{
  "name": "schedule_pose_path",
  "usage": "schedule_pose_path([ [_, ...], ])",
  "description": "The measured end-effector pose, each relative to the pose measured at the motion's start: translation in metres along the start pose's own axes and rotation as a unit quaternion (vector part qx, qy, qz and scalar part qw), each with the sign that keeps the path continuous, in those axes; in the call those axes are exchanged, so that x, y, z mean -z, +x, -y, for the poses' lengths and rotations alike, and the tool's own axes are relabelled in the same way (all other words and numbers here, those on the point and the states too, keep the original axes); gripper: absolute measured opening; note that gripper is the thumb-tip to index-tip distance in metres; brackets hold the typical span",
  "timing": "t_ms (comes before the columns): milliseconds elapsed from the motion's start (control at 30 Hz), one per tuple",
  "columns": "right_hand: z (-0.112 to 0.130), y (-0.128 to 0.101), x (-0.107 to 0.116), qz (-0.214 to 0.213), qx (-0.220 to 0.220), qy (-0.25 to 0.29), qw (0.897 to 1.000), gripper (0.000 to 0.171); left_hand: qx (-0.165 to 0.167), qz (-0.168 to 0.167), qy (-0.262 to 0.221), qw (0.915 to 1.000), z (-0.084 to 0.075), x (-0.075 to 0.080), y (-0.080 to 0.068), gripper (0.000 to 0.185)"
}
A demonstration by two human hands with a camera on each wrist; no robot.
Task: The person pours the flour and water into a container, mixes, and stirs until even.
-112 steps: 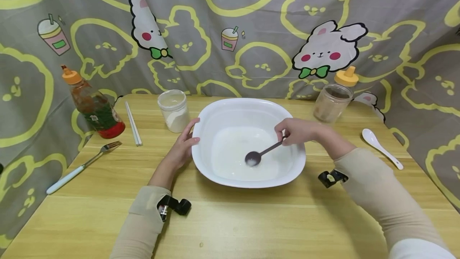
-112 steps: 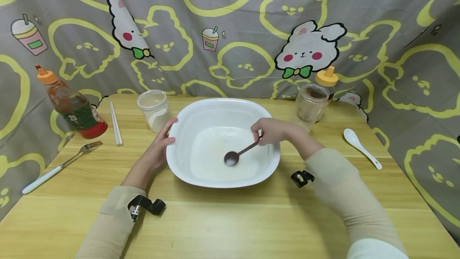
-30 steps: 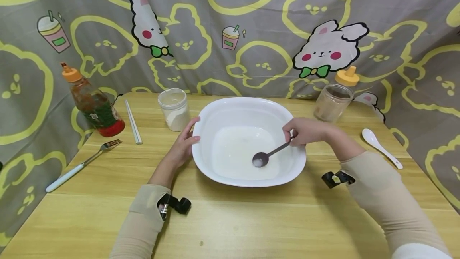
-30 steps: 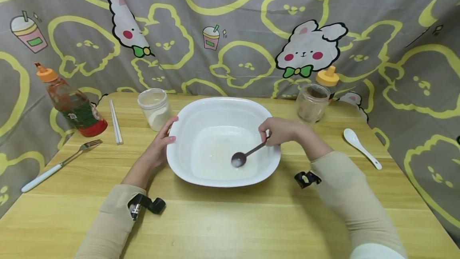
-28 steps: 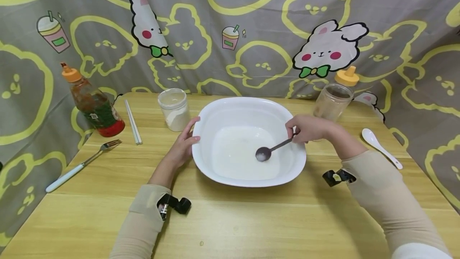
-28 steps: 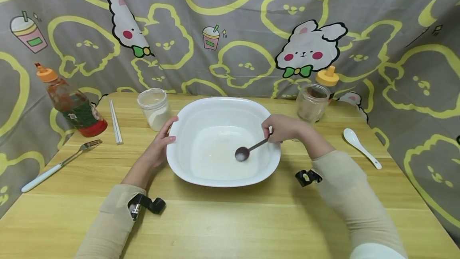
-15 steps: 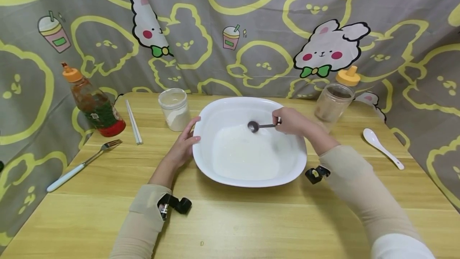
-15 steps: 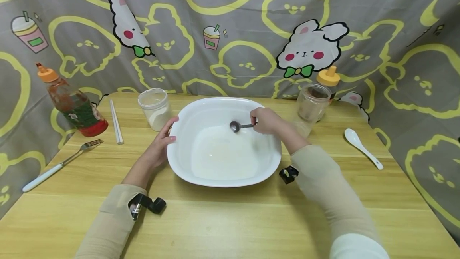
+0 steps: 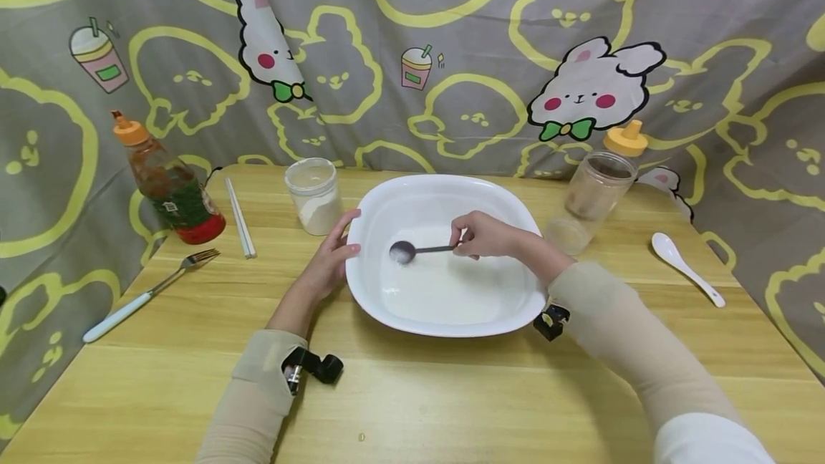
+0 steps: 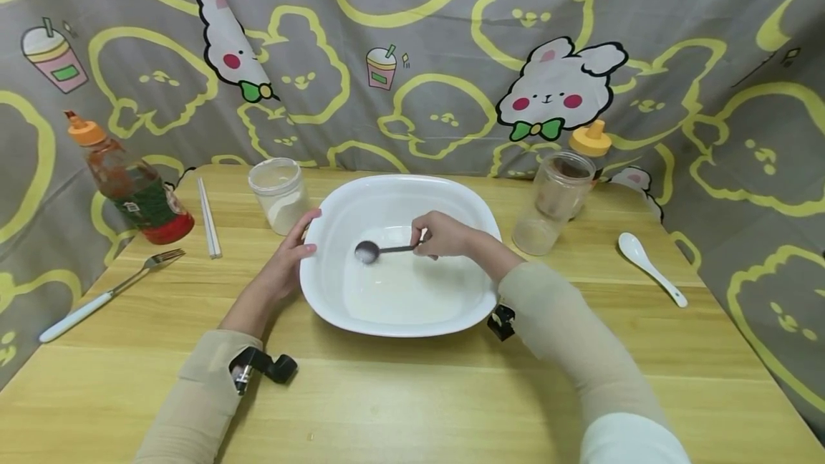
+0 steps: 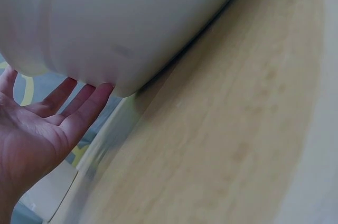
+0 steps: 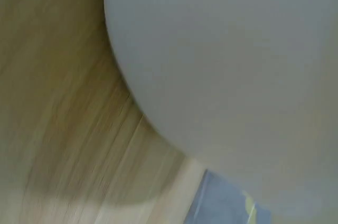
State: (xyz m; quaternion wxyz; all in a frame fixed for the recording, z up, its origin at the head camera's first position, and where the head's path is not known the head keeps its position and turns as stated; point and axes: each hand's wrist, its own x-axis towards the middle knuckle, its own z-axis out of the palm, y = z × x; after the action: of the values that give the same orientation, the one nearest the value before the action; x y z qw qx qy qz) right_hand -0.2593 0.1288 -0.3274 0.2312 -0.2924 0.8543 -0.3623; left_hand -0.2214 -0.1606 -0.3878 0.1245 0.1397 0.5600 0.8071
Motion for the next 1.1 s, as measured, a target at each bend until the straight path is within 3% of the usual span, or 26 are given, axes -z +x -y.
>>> schedule_pose_path([
  [167, 0.006, -0.017, 0.0, 0.077, 0.017, -0.015, 0.997, 0.005, -0.004, 0.0, -0.006, 1.0, 0.0, -0.001, 0.001, 0.059],
  [333, 0.006, -0.041, 0.014, 0.101, 0.026, -0.054, 0.993, 0.006, 0.001, -0.009, 0.003, 1.0, -0.001, -0.002, 0.0, 0.06],
  [467, 0.004, -0.059, 0.031, 0.083, 0.014, -0.08, 0.993, 0.01, 0.009, -0.012, 0.002, 0.9999, -0.001, -0.001, -0.001, 0.06],
  [567, 0.001, -0.067, 0.041, 0.045, 0.001, -0.117, 0.992, 0.012, 0.009, -0.013, 0.001, 0.9999, -0.001, -0.001, -0.001, 0.06],
  [800, -0.005, -0.053, 0.042, -0.057, -0.029, -0.183, 0.981, 0.01, 0.007, -0.016, -0.004, 0.9998, 0.0, 0.001, 0.0, 0.057],
  [933, -0.006, -0.033, 0.027, -0.076, -0.012, -0.15, 0.986, 0.007, 0.004, -0.014, -0.004, 0.9999, 0.0, 0.001, 0.0, 0.057],
  [1100, -0.005, -0.015, 0.007, -0.049, 0.017, -0.064, 0.997, 0.004, 0.005, -0.009, 0.003, 0.9999, 0.0, 0.0, 0.0, 0.059],
])
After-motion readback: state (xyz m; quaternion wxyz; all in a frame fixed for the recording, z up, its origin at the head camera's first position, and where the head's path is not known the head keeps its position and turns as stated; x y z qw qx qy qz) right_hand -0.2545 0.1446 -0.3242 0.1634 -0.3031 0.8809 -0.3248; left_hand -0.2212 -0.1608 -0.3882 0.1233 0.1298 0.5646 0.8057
